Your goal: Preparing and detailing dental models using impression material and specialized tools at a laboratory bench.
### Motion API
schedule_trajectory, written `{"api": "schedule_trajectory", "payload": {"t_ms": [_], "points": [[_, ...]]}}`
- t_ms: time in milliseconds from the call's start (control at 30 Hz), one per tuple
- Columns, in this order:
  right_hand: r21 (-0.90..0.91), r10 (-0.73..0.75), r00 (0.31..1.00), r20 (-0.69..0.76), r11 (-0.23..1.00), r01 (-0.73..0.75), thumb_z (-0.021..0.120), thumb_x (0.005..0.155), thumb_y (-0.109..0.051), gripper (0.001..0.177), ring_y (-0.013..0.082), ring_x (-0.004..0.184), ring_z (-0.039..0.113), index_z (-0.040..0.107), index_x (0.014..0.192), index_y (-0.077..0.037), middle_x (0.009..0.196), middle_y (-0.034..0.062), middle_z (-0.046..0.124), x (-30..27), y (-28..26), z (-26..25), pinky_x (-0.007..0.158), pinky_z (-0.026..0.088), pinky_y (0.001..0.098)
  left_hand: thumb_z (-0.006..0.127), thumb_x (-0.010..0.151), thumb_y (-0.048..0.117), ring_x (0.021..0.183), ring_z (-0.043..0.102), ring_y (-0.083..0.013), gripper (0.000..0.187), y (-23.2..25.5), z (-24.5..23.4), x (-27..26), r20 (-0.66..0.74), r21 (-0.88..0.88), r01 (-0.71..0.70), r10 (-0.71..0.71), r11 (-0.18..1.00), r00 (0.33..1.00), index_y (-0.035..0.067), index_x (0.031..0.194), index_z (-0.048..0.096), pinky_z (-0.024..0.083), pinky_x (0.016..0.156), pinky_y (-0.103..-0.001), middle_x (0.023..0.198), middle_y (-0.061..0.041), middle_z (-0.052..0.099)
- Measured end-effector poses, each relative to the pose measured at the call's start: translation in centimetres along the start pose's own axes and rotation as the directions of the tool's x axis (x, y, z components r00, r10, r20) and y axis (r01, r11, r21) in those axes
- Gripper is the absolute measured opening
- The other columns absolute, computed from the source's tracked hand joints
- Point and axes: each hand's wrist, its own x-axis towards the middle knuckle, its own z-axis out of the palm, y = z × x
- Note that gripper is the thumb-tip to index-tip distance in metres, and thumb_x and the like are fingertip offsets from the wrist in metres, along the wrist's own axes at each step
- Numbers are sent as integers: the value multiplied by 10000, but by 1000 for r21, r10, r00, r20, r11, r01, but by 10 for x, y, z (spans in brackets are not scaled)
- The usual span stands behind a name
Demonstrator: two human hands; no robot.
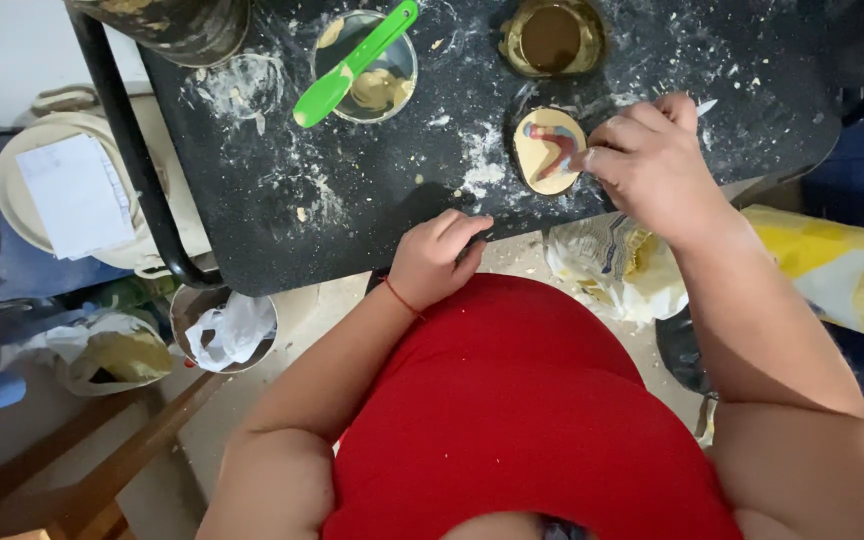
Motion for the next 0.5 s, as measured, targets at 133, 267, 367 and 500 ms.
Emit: {"api": "schedule_trajectory", "payload": {"t_ms": [133,267,367,500], "points": [[-49,-21,1000,-13,999,20,865,1067,-149,158,222,977,614,773,972,-237,1043,-68,731,4,-1,-2,998,350,420,651,985,71,824,706,-272,235,-3,3,-1,-21,-12,-11,11,1000,1000,62,1217,690,575,644,-403,1035,-85,698],[-68,-13,1000,-3,998,13,879,1034,-195,83,216,986,607,804,1050,-229,1070,-69,738,5,0,-4,1003,362,433,651,979,59,843,701,-271,232,-5,6,-3,-18,-6,-19,19,1000,1000,50,1208,692,574,651,-406,1029,-93,707],[-72,-3,1000,-11,997,2,891,1022,-163,124,213,986,610,825,1077,-252,1082,-62,740,6,4,-10,1017,357,433,653,975,64,870,707,-268,230,-5,7,-4,-23,1,-16,16,1000,1000,52,1201,692,583,680,-406,1040,-86,717],[-70,25,1000,4,997,-25,953,965,-221,143,198,999,623,843,1048,-261,1060,-79,756,6,3,-14,1042,362,411,654,972,52,826,709,-260,218,-2,5,-1,-37,16,0,1,1000,999,56,1183,706,579,636,-400,1014,-80,715]]}}
